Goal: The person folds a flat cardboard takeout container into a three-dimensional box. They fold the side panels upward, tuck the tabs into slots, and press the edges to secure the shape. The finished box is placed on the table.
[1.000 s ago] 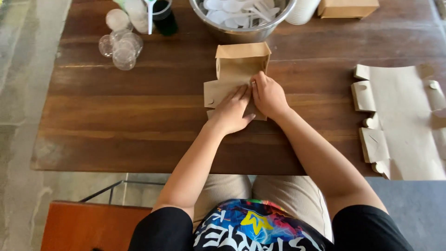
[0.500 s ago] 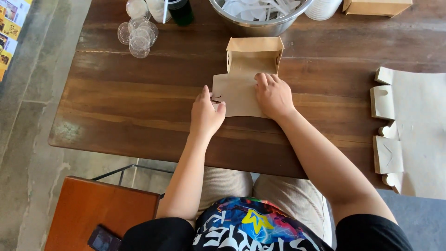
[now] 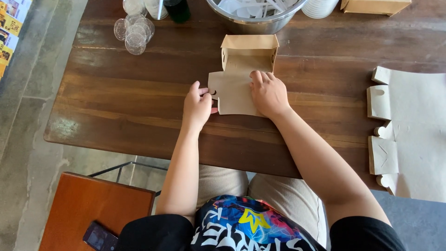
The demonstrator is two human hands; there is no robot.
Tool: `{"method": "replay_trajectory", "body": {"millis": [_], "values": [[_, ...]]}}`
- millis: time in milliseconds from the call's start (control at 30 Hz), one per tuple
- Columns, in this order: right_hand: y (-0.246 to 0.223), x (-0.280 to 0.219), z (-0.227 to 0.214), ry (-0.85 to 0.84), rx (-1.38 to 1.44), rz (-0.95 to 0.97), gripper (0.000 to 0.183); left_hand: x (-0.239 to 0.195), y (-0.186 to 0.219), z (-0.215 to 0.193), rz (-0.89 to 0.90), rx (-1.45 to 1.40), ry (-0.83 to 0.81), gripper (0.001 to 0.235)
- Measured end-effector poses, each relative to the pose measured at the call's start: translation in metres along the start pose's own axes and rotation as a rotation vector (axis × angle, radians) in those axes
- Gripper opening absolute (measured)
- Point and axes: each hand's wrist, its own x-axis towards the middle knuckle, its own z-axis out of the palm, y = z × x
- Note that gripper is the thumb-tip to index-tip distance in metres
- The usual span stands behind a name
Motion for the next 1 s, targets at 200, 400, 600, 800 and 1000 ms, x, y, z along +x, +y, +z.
{"method": "replay_trajectory", "body": {"millis": [200,400,600,800,1000], "values": [[0.001,0.000,0.001,-0.029,-0.004,0.007,0.023,0.040,-0.056,0.014,-0.079,-0.237,-0.028,0.072],[-0.002,0.001,-0.004,-0.043,-0.002,0.015,0.024,0.052,-0.065,0.016,-0.033,-0.009,-0.037,0.059],[0.000,0.002,-0.002,-0.021,-0.018,0.014,0.025,0.025,-0.009,-0.006,0.163,0.260,0.036,0.039],[-0.003,0.003,-0.004,-0.018,-0.011,0.015,0.025,0.004,0.012,-0.006,0.342,-0.168,-0.114,0.041],[-0.004,0.003,-0.008,0.041,-0.005,-0.034,0.027,-0.004,-0.005,0.010,0.516,-0.339,-0.251,0.045]]}}
